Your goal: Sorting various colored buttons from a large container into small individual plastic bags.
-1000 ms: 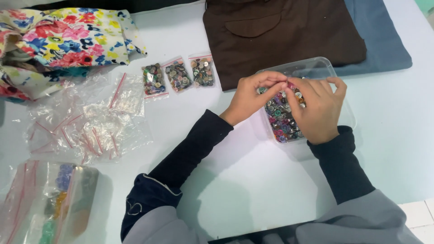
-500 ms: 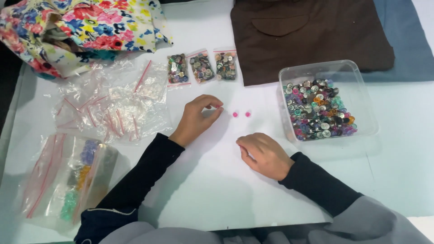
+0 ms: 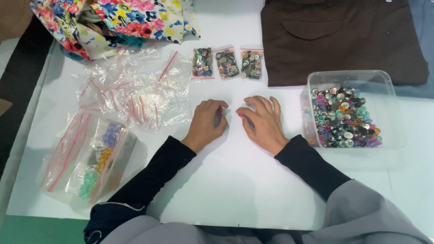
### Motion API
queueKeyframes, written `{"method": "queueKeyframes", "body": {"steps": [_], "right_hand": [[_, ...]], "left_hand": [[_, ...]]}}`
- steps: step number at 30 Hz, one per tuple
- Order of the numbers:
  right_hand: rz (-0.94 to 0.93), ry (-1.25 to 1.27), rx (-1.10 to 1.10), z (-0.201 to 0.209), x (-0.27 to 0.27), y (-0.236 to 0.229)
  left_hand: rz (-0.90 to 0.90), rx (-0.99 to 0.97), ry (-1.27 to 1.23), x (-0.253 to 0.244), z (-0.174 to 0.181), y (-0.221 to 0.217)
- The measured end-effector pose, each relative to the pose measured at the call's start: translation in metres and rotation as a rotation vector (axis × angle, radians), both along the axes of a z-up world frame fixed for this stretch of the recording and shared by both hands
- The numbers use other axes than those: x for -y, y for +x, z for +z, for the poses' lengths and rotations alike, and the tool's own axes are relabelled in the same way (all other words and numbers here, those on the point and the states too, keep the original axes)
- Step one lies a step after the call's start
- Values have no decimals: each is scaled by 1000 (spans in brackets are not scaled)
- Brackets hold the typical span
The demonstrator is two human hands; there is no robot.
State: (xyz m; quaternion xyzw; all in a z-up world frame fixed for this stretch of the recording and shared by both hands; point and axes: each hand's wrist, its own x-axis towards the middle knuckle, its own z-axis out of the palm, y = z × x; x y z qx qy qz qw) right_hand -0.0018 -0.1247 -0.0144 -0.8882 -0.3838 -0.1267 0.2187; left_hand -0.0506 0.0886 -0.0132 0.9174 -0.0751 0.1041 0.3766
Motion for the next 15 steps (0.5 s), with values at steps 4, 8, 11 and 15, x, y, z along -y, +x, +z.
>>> {"method": "queueKeyframes", "body": {"steps": [4, 8, 11, 15], "right_hand": [[-19, 5, -61, -3, 3, 2], [-13, 4, -116, -4, 5, 3], [-12, 12, -146, -3, 6, 3], [-51, 57, -187, -3, 9, 4]], "left_hand": [[-13, 25, 38, 1, -2, -1], [-24, 30, 51, 1, 2, -1], [-29, 27, 57, 2, 3, -2], [-52, 60, 92, 3, -2, 4]]}}
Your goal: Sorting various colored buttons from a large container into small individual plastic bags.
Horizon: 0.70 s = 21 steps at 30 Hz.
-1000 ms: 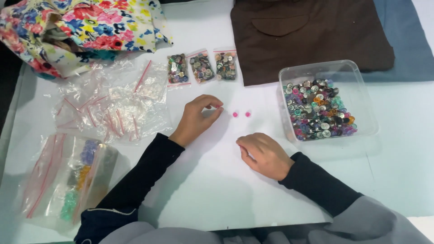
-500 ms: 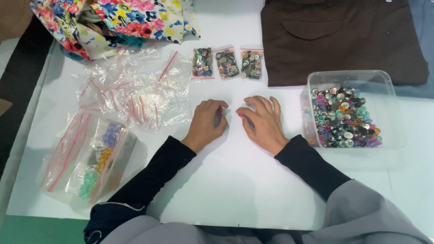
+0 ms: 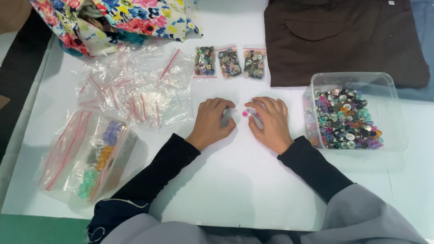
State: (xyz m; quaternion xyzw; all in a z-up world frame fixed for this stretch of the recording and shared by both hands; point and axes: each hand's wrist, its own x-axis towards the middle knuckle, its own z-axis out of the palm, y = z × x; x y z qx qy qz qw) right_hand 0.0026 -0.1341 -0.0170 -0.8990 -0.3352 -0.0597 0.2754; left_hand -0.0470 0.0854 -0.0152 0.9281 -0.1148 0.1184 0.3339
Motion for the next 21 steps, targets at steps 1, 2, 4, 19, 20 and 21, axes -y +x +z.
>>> {"method": "queueKeyframes", "body": {"steps": [1, 2, 4, 19, 20, 21], "right_hand": [[0, -1, 1, -1, 3, 0], [-34, 22, -4, -2, 6, -1], [-68, 44, -7, -3, 12, 0], [-210, -178, 166, -12, 43, -6], [-205, -160, 186, -14, 43, -6], [-200, -144, 206, -16, 44, -6]], "left_hand": [[0, 1, -1, 3, 1, 1], [-10, 14, -2, 6, 1, 2], [-20, 30, -2, 12, 5, 4], [-135, 114, 128, 38, -11, 19], [-123, 123, 134, 38, -12, 20], [-110, 132, 140, 37, -13, 20]]}}
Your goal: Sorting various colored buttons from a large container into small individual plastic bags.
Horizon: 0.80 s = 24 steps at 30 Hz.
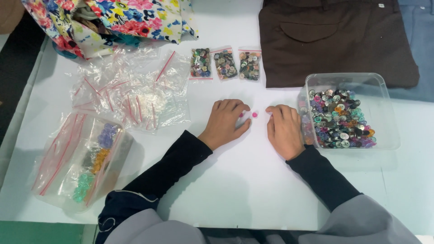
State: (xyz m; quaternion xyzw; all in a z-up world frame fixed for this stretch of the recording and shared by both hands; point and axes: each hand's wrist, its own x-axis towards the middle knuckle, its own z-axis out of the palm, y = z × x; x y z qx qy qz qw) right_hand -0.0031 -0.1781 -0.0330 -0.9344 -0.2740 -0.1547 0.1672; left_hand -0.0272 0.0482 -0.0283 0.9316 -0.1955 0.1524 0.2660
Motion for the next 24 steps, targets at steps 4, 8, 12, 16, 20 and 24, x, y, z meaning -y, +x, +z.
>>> {"method": "queueKeyframes", "body": {"steps": [4, 8, 12, 16, 20, 24], "right_hand": [[54, 14, 21, 8, -6, -1], [146, 25, 17, 9, -12, 3], [165, 14, -53, 8, -13, 7], [157, 9, -48, 7, -13, 7], [156, 5, -78, 8, -13, 7], [162, 13, -97, 14, -15, 4]], "left_hand": [[15, 0, 10, -5, -2, -1], [33, -22, 27, -12, 6, -3], [29, -31, 17, -13, 10, -5], [7, -38, 1, -17, 13, -7], [24, -36, 19, -18, 15, -9], [22, -36, 23, -18, 9, -7]]}}
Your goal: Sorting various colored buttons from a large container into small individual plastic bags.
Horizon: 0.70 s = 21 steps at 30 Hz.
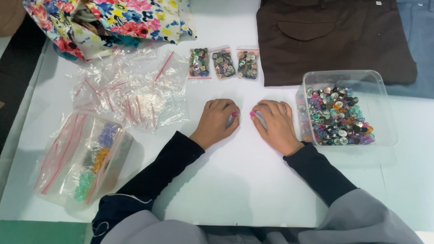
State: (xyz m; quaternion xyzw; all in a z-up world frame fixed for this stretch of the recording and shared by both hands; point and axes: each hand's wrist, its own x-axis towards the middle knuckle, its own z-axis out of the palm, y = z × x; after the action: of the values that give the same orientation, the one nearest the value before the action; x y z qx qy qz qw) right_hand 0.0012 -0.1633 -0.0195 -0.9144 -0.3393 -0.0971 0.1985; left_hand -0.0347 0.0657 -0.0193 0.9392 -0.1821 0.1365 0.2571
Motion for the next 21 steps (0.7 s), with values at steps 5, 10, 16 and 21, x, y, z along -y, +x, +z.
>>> {"method": "queueKeyframes", "body": {"steps": [5, 10, 16, 21], "right_hand": [[78, 314, 136, 14, 1, -10], [170, 487, 486, 23, 12, -35], [227, 554, 852, 62, 76, -29], [-101, 233, 214, 111, 126, 16]], "left_hand": [[-17, 28, 13, 4, 4, 1], [-78, 109, 37, 27, 21, 12], [-257, 289, -121, 91, 74, 36], [-295, 258, 67, 163, 74, 80]]}}
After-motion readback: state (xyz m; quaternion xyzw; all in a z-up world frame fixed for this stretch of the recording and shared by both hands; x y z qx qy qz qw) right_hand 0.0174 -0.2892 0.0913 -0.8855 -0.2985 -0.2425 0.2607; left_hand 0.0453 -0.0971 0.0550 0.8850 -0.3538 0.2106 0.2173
